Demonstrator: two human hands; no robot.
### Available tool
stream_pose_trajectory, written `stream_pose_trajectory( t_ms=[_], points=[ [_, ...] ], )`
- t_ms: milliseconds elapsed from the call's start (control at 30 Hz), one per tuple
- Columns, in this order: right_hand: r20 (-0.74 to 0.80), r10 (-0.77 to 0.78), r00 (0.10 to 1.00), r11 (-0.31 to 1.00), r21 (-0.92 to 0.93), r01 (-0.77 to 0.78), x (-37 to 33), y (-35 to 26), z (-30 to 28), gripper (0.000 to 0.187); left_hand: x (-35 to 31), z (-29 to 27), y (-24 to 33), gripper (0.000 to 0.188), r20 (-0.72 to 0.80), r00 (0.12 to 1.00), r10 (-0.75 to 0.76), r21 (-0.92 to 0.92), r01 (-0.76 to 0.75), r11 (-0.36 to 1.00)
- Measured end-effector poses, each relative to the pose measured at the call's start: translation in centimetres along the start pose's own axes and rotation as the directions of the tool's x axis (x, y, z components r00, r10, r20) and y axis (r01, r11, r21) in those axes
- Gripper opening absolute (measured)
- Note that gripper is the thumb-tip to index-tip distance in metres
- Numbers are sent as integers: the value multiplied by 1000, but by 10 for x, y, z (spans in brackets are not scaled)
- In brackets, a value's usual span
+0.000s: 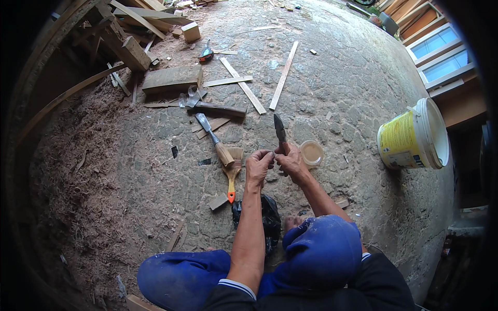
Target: The person sits on the floor and uses a knife to scrape a small wooden piece, then stands to pick up a window frame and place it on a workbench. The person measures the frame with a tape measure and square, and another person hands over a hammer. The person then walks into a room and searches through a bag.
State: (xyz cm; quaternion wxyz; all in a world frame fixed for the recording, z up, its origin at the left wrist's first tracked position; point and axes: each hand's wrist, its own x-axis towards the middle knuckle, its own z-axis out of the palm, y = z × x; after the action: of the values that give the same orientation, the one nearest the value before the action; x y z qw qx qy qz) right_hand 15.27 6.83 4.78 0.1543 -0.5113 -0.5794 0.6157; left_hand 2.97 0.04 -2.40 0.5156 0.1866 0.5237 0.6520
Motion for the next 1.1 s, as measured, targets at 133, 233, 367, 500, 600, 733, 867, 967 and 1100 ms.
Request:
stream_pose_trajectory(
  t_ms=[133,233,367,500,600,733,867,967,1100],
  points=[
    [133,-5,991,990,140,-14,-6,-1,4,30,2,-4,7,13,-171,985,28,-82,-43,996],
    [249,64,966,985,138,-101,-14,3,8,35,4,-8,10,13,-253,967,38,-264,-107,959],
    [339,56,939,994,72,-85,-14,9,14,35,8,-11,9,13,-304,950,77,-305,-173,936],
    [350,-40,936,999,16,37,-11,14,15,27,9,-8,5,15,-391,912,126,-245,-235,941],
    [327,-78,942,994,-49,100,-11,17,15,24,8,-7,3,15,-411,897,160,-189,-256,948],
    [300,-92,950,982,-130,136,-10,16,17,25,9,-6,1,14,-434,883,179,-111,-249,962],
    [285,-51,957,973,-202,112,-10,14,17,27,10,-6,-2,14,-413,880,233,-70,-286,956],
    [265,-38,963,964,-244,105,-11,15,16,33,11,-5,-4,14,-396,886,242,-71,-292,954],
    [244,-202,949,901,-333,277,-8,17,17,39,10,-1,-4,13,-394,893,218,-152,-297,943]
  ],
)
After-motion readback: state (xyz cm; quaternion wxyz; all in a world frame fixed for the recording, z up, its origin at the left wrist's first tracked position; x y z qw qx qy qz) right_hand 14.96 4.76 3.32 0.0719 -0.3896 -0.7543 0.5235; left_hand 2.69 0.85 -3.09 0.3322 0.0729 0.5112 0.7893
